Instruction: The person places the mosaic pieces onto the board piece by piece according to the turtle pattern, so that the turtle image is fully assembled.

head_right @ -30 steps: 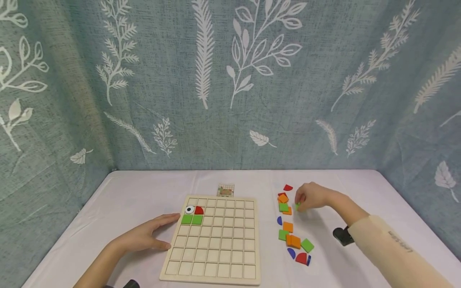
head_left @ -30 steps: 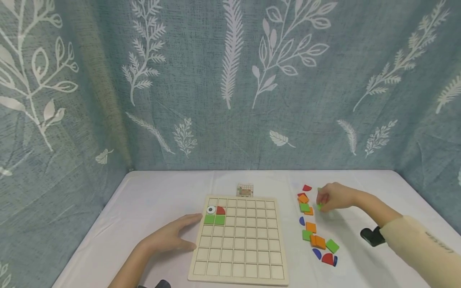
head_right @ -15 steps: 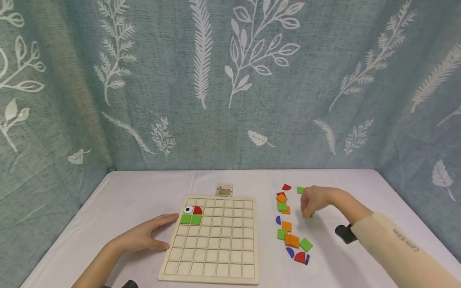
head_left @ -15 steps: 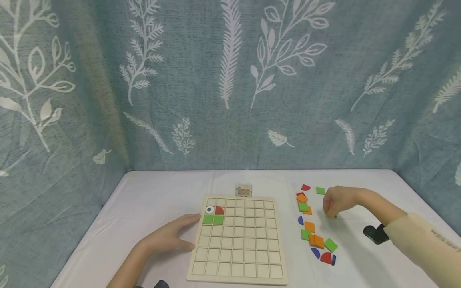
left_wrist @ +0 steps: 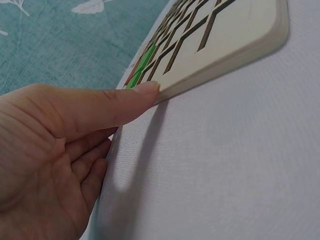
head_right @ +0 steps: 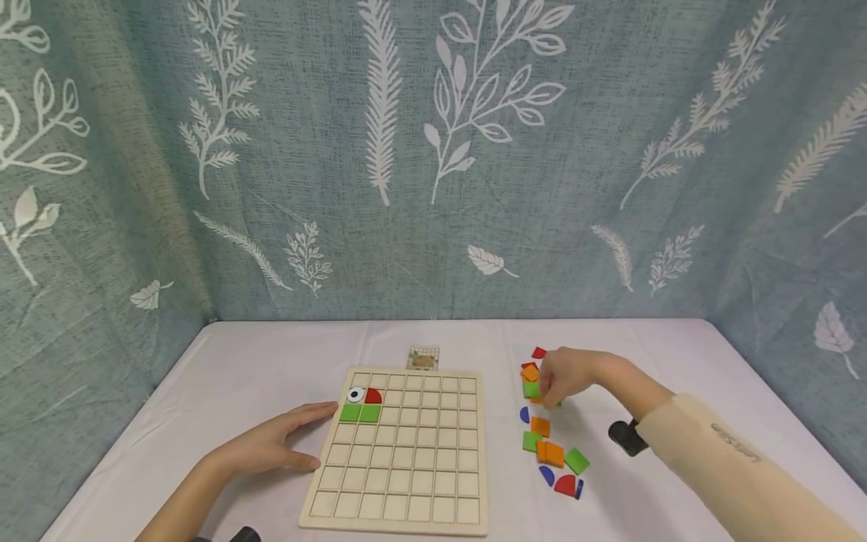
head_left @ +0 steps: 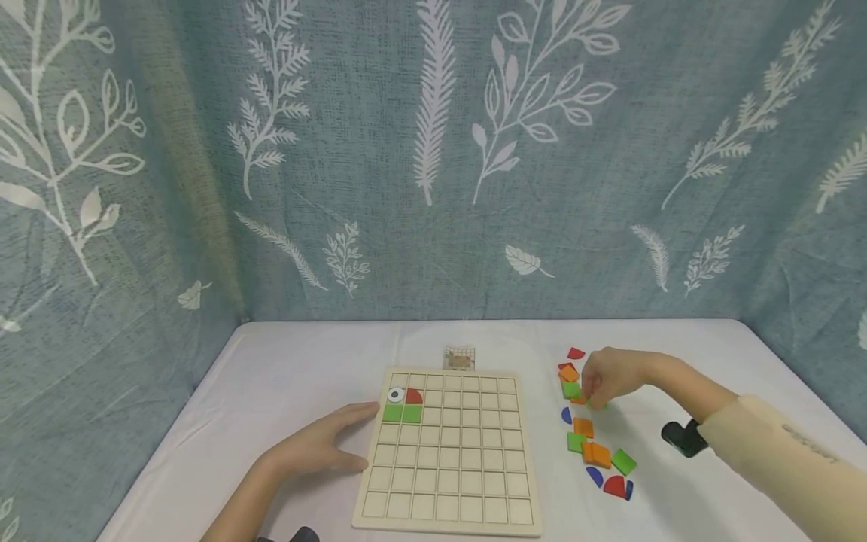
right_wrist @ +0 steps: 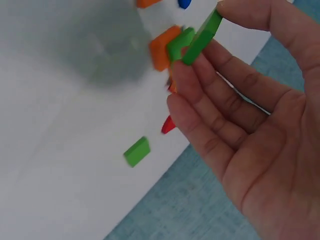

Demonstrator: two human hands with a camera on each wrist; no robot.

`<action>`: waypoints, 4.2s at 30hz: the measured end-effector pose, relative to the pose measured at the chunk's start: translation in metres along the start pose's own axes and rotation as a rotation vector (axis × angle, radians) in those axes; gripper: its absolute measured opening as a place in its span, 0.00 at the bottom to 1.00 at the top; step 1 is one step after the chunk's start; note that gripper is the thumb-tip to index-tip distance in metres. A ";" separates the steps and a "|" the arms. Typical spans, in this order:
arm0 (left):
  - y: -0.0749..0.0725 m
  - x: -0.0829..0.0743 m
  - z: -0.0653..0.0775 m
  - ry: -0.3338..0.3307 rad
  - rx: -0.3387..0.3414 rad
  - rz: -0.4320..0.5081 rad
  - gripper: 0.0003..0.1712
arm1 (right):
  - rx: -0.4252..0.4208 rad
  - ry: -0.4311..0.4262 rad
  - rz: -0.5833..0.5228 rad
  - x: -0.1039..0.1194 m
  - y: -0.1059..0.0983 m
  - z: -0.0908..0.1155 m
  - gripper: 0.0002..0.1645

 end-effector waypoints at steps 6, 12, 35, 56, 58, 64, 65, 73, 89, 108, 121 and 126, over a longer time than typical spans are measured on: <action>0.000 0.000 0.000 -0.021 -0.010 -0.023 0.49 | -0.002 -0.086 0.027 0.019 0.003 -0.020 0.05; 0.000 -0.001 0.000 -0.035 -0.013 -0.005 0.49 | -0.006 -0.198 0.045 0.044 0.001 -0.045 0.06; 0.000 0.001 0.000 -0.044 -0.025 -0.012 0.48 | -0.089 -0.415 0.023 0.125 0.015 -0.109 0.10; -0.001 0.001 0.001 0.024 -0.001 -0.024 0.47 | -0.286 -0.398 0.063 0.168 0.065 -0.138 0.14; -0.001 0.000 0.001 0.033 0.003 -0.028 0.47 | -0.295 -0.397 0.124 0.170 0.069 -0.139 0.13; -0.001 0.002 0.000 0.027 0.006 -0.026 0.47 | -0.301 -0.376 0.213 0.174 0.074 -0.138 0.12; -0.001 0.002 -0.001 0.021 0.005 -0.023 0.47 | -0.302 -0.371 0.217 0.174 0.075 -0.138 0.12; -0.002 0.001 0.001 0.034 0.009 -0.020 0.46 | -0.343 -0.368 0.196 0.172 0.079 -0.138 0.13; -0.001 0.002 -0.001 0.014 0.008 -0.012 0.46 | -0.336 -0.398 0.181 0.174 0.077 -0.137 0.16; -0.003 -0.002 0.002 0.023 0.007 -0.009 0.47 | 0.068 -0.469 -0.092 0.167 0.045 -0.106 0.06; 0.000 -0.001 -0.002 -0.020 -0.009 0.009 0.49 | 0.178 -0.379 -0.285 0.126 0.037 -0.082 0.05; 0.000 -0.002 -0.002 -0.011 -0.004 0.006 0.48 | 0.139 -0.306 -0.343 0.098 0.034 -0.065 0.05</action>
Point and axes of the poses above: each hand's wrist, its own z-axis away from the middle knuckle, its own y-axis out of the palm, x = y × z, the point moved 4 cm from there along -z, towards the middle knuckle, and after that the axes turned 10 degrees about -y, right-handed, at the moved point
